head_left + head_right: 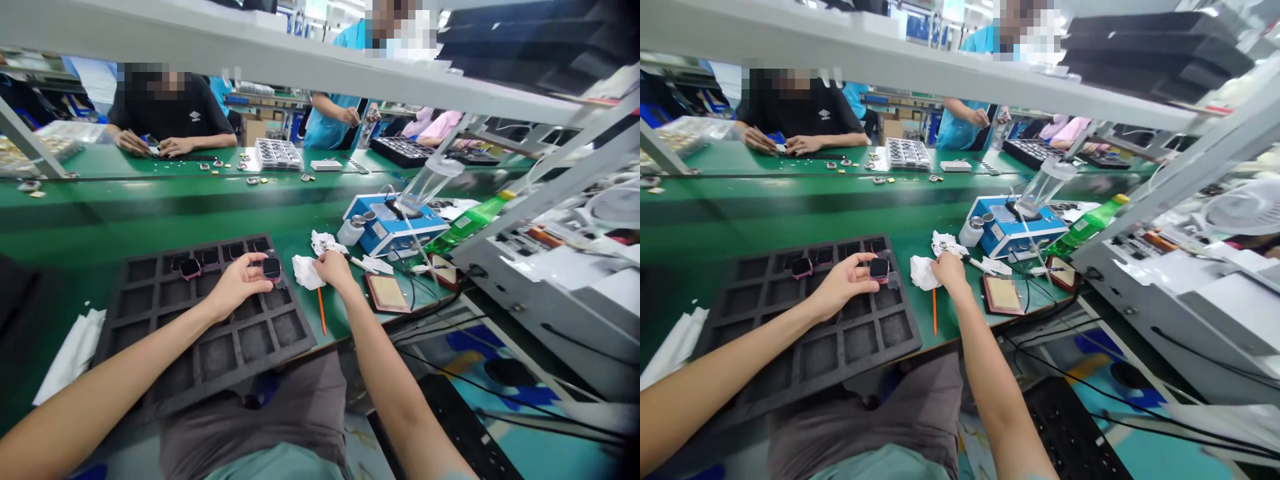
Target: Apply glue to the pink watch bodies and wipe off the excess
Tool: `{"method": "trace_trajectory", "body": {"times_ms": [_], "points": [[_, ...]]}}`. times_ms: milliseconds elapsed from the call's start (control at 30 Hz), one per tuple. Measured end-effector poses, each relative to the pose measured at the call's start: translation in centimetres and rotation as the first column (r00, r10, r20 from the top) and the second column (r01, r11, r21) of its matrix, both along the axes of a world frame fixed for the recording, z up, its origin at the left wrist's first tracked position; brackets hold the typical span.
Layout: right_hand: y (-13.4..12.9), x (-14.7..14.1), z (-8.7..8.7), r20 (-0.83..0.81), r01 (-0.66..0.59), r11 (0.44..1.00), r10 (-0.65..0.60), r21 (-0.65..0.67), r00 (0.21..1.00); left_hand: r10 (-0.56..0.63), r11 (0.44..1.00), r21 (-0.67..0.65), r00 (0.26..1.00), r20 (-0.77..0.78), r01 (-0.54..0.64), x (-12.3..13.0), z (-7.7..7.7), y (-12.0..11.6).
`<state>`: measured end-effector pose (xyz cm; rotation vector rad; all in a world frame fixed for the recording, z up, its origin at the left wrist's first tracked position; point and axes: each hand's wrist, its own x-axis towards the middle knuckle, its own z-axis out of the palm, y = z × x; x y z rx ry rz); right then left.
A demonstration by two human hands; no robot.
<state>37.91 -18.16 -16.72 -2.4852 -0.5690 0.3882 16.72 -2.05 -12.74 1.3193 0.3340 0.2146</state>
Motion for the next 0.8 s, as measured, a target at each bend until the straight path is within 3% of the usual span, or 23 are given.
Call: {"method": "trace_trajectory", "body": {"times_ms": [100,233,333,500,633,800], "points": [[0.3,-0.2,-0.1,-0.035,0.040,0.999,-0.038,0.035,0.999,-0.035,0.999,0.006,0.999,-0.018,0.035,-0.4,-0.7,0.2],[-0.7,-0.3,1.1,0.026,0.052,0.962,-0.061,0.269,0.998,-0.097,0.994,-0.054,0.995,0.012,0.098,-0.5,-0.9,0.2],[-1.2,-0.4,2.5,0.025,0.044,0.887,-0.063,0.460,0.998,-0.128,0.988,-0.082,0.990,0.054,0.132,-0.8,-0.9,0.1],[-1.4,-1.4,3.1,-0.151,0.099,0.715,0.010,0.692,0.988,-0.170,0.978,-0.109,0.982,0.079,0.178,-1.3,-0.7,0.0],[-2.4,-2.6,2.9,-0.297,0.205,0.606,0.054,0.769,0.953,-0.163,0.980,-0.107,0.984,0.069,0.170,-1.4,-0.5,0.1],[-5.5,-4.0,3.0,-0.414,0.311,0.541,0.077,0.782,0.907,-0.163,0.982,-0.092,0.986,0.034,0.166,-1.4,-0.7,0.0]]}}
